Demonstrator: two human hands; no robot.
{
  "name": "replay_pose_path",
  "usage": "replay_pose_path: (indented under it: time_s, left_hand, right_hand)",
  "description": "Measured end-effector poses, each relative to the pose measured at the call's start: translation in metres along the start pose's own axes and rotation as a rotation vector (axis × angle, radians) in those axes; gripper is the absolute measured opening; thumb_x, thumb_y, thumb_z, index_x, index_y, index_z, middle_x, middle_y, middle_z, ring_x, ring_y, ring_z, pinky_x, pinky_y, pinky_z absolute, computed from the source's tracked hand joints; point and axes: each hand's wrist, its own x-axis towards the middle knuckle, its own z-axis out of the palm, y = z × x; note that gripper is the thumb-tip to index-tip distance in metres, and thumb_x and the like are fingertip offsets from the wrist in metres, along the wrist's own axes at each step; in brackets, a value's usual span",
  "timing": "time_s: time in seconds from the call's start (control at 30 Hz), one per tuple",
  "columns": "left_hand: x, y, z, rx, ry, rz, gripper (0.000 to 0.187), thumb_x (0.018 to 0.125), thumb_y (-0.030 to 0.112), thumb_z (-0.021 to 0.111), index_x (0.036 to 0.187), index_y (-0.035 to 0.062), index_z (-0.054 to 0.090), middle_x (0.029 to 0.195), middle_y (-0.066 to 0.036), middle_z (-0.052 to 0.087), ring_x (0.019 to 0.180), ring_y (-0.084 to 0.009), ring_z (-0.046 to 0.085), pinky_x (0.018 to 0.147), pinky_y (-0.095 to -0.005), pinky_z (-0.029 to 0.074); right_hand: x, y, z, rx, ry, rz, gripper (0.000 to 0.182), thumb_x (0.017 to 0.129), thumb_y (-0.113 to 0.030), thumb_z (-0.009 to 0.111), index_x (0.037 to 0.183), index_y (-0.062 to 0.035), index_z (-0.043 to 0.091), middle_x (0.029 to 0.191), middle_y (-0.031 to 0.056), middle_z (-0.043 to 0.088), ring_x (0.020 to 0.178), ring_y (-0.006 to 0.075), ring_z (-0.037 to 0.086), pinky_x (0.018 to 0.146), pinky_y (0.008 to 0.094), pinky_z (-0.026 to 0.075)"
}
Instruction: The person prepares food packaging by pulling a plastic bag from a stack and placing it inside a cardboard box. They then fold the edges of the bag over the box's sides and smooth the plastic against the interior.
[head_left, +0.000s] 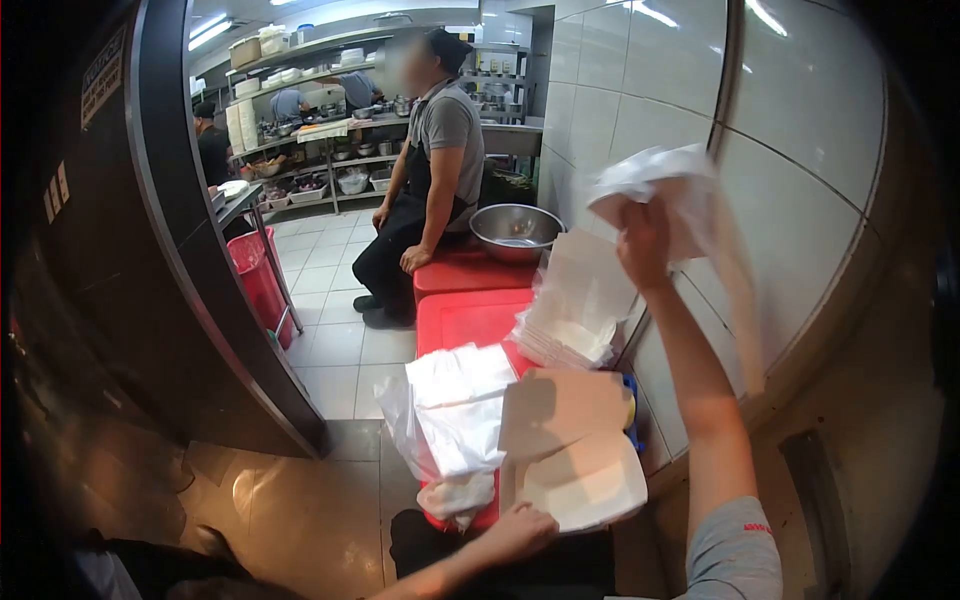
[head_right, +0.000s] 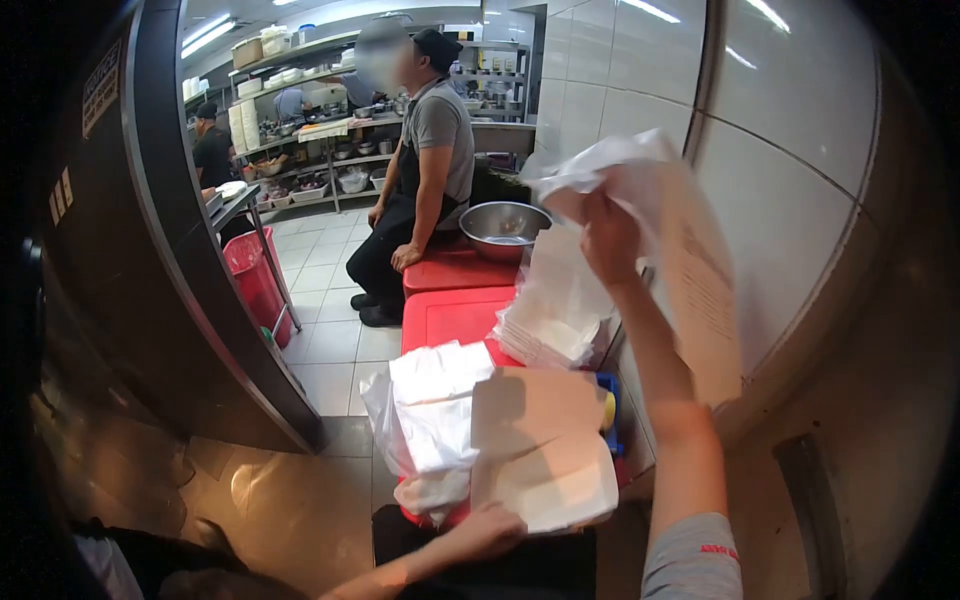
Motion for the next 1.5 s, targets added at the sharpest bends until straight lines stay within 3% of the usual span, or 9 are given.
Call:
replay_pose_path:
  time_s: [0.13, 0.2, 0.27, 0.57, 0.77, 0.87, 1.13, 1.33, 1.5]
  left_hand:
    - [-0.011, -0.004, 0.01, 0.075, 0.048, 0.088, 0.018, 0.077, 0.016, 0.062, 0.093, 0.0152, 0.057, 0.087, -0.002, 0.057, 0.089, -0.0205, 0.056, 0.086, -0.0401, 0.039]
    - [-0.016, -0.008, 0.022, 0.099, -0.072, -0.039, 0.015, 0.08, 0.022, 0.064, 0.092, 0.015, 0.06, 0.094, -0.006, 0.062, 0.095, -0.0214, 0.057, 0.096, -0.0434, 0.036]
    - [-0.015, -0.007, 0.027, 0.048, 0.164, 0.045, 0.012, 0.075, 0.019, 0.065, 0.082, 0.0175, 0.056, 0.083, 0.002, 0.059, 0.087, -0.0168, 0.057, 0.095, -0.0418, 0.036]
    - [-0.023, -0.023, 0.05, 0.03, 0.034, 0.078, 0.012, 0.081, 0.025, 0.057, 0.091, 0.0191, 0.059, 0.092, 0.003, 0.06, 0.09, -0.0144, 0.057, 0.097, -0.0444, 0.033]
    - [-0.018, -0.01, 0.029, 0.119, 0.076, 0.205, 0.024, 0.082, 0.022, 0.053, 0.104, 0.0205, 0.062, 0.094, 0.002, 0.059, 0.089, -0.0131, 0.056, 0.092, -0.0411, 0.034]
    - [-0.01, -0.002, -0.005, 0.102, 0.111, 0.236, 0.026, 0.08, 0.024, 0.055, 0.105, 0.0203, 0.062, 0.093, 0.002, 0.058, 0.088, -0.0141, 0.055, 0.089, -0.0404, 0.035]
    - [-0.027, 0.006, -0.057, 0.289, -0.051, 0.034, 0.033, 0.075, 0.013, 0.057, 0.107, 0.0196, 0.061, 0.097, 0.003, 0.058, 0.094, -0.0158, 0.054, 0.086, -0.0354, 0.037]
    - [-0.036, 0.001, -0.014, 0.44, -0.193, -0.189, 0.032, 0.078, 0.015, 0.056, 0.11, 0.0191, 0.059, 0.108, -0.002, 0.054, 0.111, -0.0226, 0.046, 0.1, -0.0499, 0.025]
    - [-0.022, 0.024, -0.015, 0.371, -0.162, -0.133, 0.032, 0.082, 0.03, 0.058, 0.113, 0.0188, 0.057, 0.111, -0.003, 0.054, 0.117, -0.0227, 0.044, 0.103, -0.0591, 0.018]
  right_hand:
    - [-0.091, 0.011, 0.115, 0.085, -0.139, 0.082, 0.018, 0.069, 0.002, 0.052, 0.087, -0.003, 0.054, 0.09, 0.0201, 0.053, 0.089, 0.041, 0.052, 0.074, 0.0496, 0.042]
    - [-0.172, 0.003, 0.158, -0.039, -0.465, 0.237, 0.024, 0.072, 0.003, 0.049, 0.095, -0.0009, 0.053, 0.099, 0.0248, 0.054, 0.094, 0.0443, 0.053, 0.079, 0.0506, 0.042]
    - [-0.214, 0.008, 0.173, 0.269, -1.096, 0.417, 0.035, 0.078, -0.005, 0.05, 0.113, -0.003, 0.051, 0.115, 0.0276, 0.052, 0.112, 0.0432, 0.048, 0.091, 0.0504, 0.041]
    - [-0.151, -0.007, 0.131, 0.548, -1.675, 0.836, 0.06, 0.072, -0.024, 0.068, 0.123, -0.0033, 0.045, 0.123, 0.022, 0.049, 0.114, 0.0352, 0.049, 0.089, 0.0422, 0.045]
    - [-0.252, 0.001, 0.147, 0.285, -1.427, 0.062, 0.095, 0.062, -0.043, 0.078, 0.136, -0.0047, 0.033, 0.129, 0.0227, 0.045, 0.118, 0.0354, 0.046, 0.1, 0.0391, 0.037]
    - [-0.239, 0.015, 0.129, 0.792, -1.374, 0.302, 0.088, 0.069, -0.039, 0.075, 0.137, -0.0032, 0.031, 0.127, 0.0238, 0.047, 0.117, 0.0339, 0.047, 0.1, 0.0369, 0.036]
    - [-0.194, 0.015, -0.074, 0.699, -0.663, 0.663, 0.025, 0.083, -0.015, 0.061, 0.103, 0.0003, 0.059, 0.101, 0.0136, 0.059, 0.096, 0.0262, 0.058, 0.085, 0.033, 0.046]
    - [-0.333, -0.039, -0.204, 0.563, -0.574, 1.18, 0.02, 0.083, -0.01, 0.063, 0.1, -0.0006, 0.058, 0.096, 0.0076, 0.054, 0.084, 0.0172, 0.055, 0.079, 0.0293, 0.046]
    - [-0.377, -0.055, -0.205, 0.524, -0.448, 1.117, 0.039, 0.086, -0.015, 0.063, 0.119, -0.0013, 0.048, 0.103, 0.0103, 0.049, 0.088, 0.0153, 0.053, 0.076, 0.0264, 0.046]
